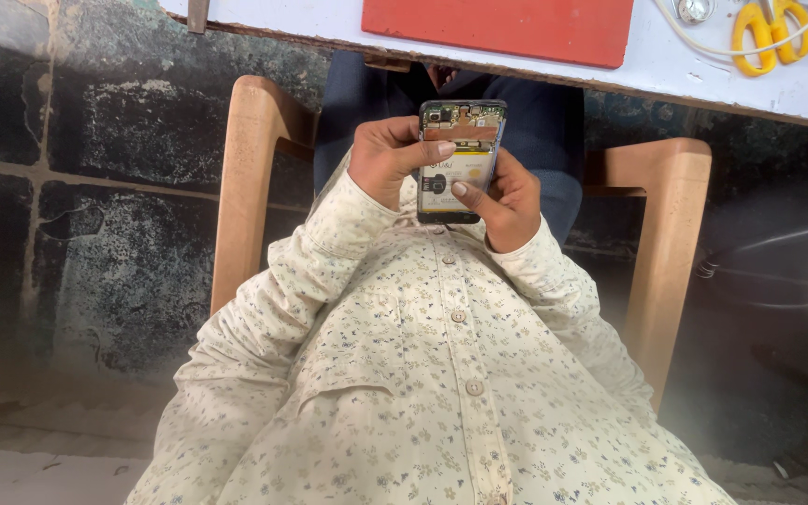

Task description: The person repairs a disassembled smartphone at a workbench. They use a screwdriver on the open phone, pry and reposition internal components and the battery by hand, brush the internals with a toothbrush, then press the phone closed and press along its edges.

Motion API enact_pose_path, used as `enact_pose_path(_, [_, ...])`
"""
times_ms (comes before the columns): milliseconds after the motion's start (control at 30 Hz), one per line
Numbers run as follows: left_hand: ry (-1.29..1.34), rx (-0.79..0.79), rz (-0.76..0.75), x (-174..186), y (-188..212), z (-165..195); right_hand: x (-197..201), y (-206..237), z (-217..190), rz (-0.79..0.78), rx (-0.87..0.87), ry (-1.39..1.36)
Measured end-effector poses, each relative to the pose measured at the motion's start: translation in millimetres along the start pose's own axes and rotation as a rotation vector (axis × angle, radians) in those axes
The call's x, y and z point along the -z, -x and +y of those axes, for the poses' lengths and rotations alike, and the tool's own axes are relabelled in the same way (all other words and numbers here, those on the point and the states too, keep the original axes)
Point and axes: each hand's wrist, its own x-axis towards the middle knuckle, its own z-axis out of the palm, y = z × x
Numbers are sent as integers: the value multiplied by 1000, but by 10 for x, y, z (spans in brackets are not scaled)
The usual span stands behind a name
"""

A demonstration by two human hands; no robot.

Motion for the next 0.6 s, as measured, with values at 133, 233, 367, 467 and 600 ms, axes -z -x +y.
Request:
enact_pose_path(133, [23, -5, 38, -7, 6, -70, -7, 1, 0, 11, -22, -30])
enact_pose_path(233, [-59, 16, 97, -6, -75, -97, -6, -44, -18, 44, -44, -127])
enact_pose_path(367, [-349, -107, -158, 43, -164, 75, 153, -169, -168, 8, -199, -472])
enact_pose_path(467, [-664, -447, -233, 57, -143, 305, 338, -261, -358, -4, -279, -443])
enact_pose_path(600, [-1121, -850, -249, -11, -211, 543, 471, -402, -581, 11, -304, -335])
